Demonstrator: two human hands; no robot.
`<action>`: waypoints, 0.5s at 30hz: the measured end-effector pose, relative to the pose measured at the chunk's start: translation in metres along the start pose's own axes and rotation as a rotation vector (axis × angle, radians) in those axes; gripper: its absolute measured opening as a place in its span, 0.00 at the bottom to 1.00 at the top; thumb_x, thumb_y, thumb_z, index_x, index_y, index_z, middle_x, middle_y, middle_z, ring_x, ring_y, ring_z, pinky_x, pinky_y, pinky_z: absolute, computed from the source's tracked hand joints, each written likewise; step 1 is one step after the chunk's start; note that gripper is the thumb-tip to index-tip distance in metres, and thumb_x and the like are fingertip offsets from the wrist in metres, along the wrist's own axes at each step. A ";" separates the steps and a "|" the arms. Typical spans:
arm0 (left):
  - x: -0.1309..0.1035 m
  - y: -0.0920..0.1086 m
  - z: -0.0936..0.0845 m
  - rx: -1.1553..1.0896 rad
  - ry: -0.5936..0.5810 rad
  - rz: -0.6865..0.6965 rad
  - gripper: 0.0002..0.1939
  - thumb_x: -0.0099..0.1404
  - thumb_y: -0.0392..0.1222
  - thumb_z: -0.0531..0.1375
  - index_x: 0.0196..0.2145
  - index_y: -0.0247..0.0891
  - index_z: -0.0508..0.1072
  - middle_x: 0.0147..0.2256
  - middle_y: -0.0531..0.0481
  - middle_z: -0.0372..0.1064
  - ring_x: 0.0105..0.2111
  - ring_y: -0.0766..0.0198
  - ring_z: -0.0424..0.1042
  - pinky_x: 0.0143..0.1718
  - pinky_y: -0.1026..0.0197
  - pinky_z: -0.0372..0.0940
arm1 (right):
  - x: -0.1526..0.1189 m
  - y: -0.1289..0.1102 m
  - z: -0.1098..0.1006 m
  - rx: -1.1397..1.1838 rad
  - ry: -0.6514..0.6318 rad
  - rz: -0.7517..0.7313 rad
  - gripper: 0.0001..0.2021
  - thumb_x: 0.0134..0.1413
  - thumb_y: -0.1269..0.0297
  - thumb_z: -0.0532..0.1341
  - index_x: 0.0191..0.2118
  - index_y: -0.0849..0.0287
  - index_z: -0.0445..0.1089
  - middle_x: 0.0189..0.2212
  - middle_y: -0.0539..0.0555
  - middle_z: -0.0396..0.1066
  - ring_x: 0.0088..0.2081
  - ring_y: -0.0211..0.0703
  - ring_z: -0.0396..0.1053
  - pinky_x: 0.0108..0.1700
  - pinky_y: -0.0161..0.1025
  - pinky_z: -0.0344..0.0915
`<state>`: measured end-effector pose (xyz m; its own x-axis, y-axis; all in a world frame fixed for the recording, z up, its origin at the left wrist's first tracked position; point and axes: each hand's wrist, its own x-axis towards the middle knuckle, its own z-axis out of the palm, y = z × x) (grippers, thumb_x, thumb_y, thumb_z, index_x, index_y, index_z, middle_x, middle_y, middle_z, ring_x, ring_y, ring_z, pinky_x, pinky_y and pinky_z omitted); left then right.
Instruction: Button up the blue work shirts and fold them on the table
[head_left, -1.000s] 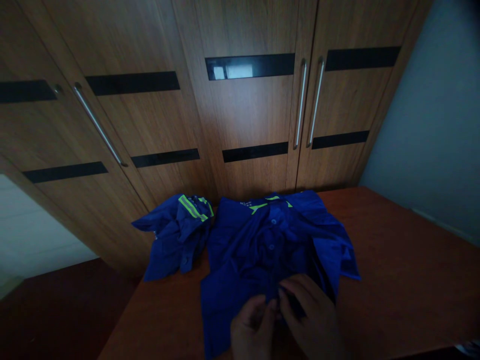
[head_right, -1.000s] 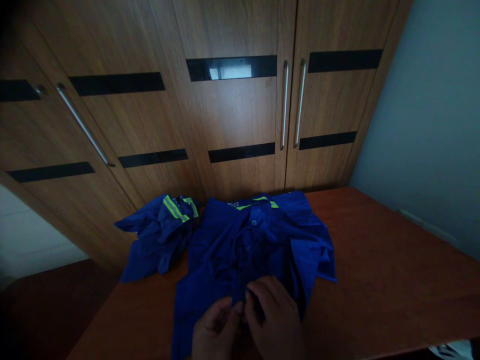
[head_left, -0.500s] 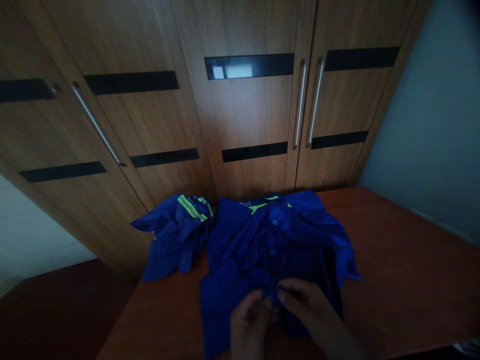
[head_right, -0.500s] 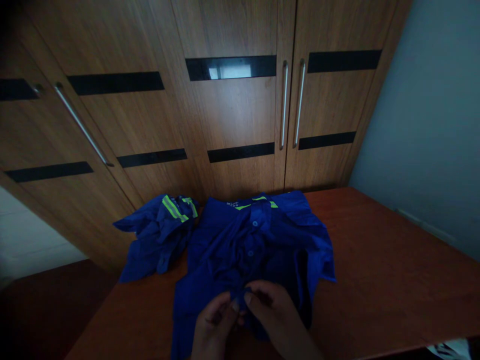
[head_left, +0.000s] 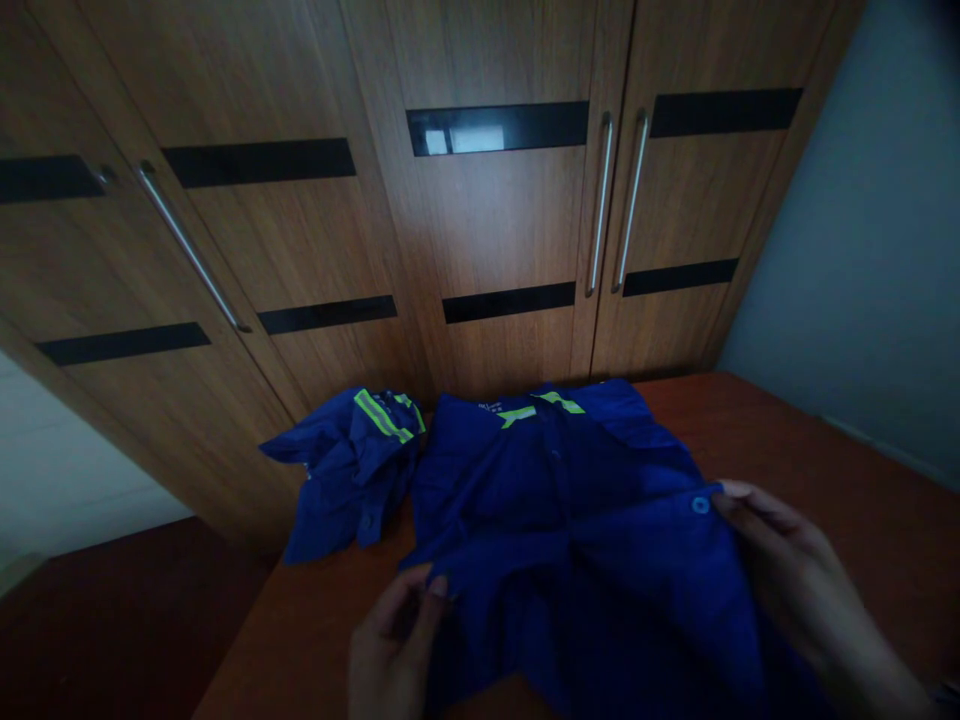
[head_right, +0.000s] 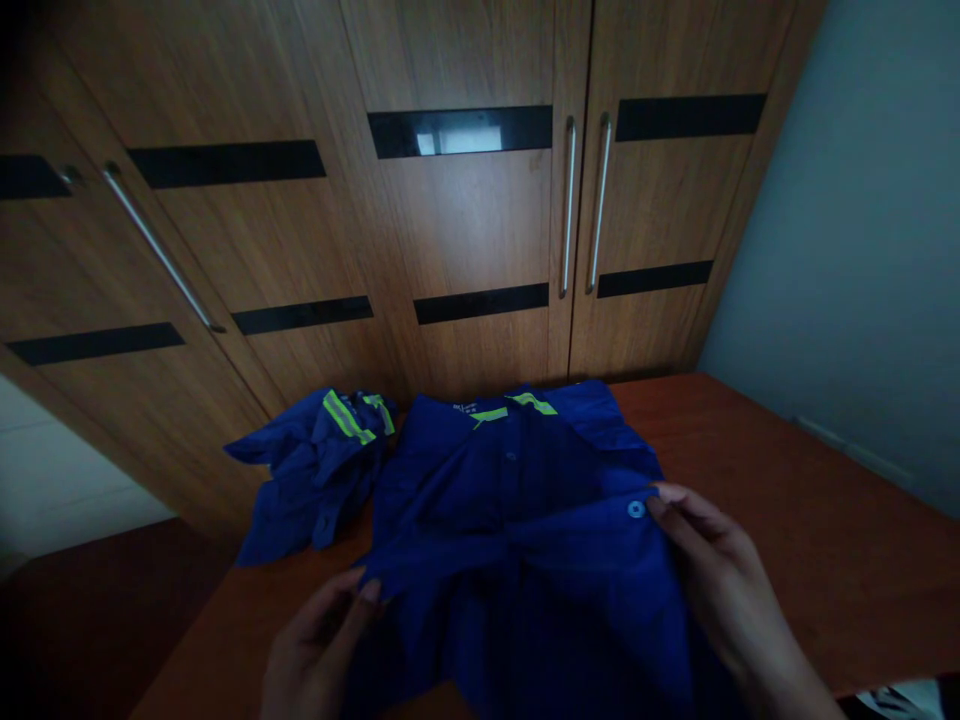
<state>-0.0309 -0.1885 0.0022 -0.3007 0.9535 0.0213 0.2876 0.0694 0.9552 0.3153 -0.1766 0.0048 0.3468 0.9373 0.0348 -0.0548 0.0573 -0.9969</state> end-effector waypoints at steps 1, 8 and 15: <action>0.003 -0.002 -0.005 0.082 -0.024 0.025 0.20 0.54 0.58 0.62 0.34 0.38 0.76 0.28 0.49 0.75 0.31 0.57 0.73 0.33 0.63 0.66 | 0.007 0.005 -0.007 -0.114 0.014 -0.054 0.15 0.50 0.51 0.62 0.40 0.54 0.73 0.34 0.54 0.76 0.33 0.47 0.73 0.34 0.39 0.69; 0.014 -0.018 0.008 0.689 -0.120 0.283 0.18 0.59 0.33 0.52 0.46 0.38 0.71 0.45 0.44 0.72 0.42 0.54 0.73 0.45 0.53 0.66 | 0.020 0.057 0.000 -0.950 -0.032 -0.532 0.13 0.54 0.64 0.54 0.43 0.58 0.71 0.40 0.58 0.74 0.40 0.51 0.73 0.44 0.48 0.69; -0.008 0.008 0.027 0.887 -0.073 0.827 0.39 0.47 0.25 0.52 0.59 0.42 0.60 0.60 0.42 0.56 0.58 0.49 0.58 0.56 0.43 0.59 | -0.031 0.019 0.057 -1.032 -0.262 -0.822 0.20 0.51 0.74 0.56 0.50 0.53 0.67 0.48 0.54 0.69 0.52 0.49 0.64 0.57 0.53 0.58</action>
<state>-0.0021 -0.1876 0.0021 0.3118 0.8172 0.4847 0.8995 -0.4182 0.1264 0.2508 -0.1848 -0.0111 -0.2561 0.8009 0.5413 0.8465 0.4562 -0.2745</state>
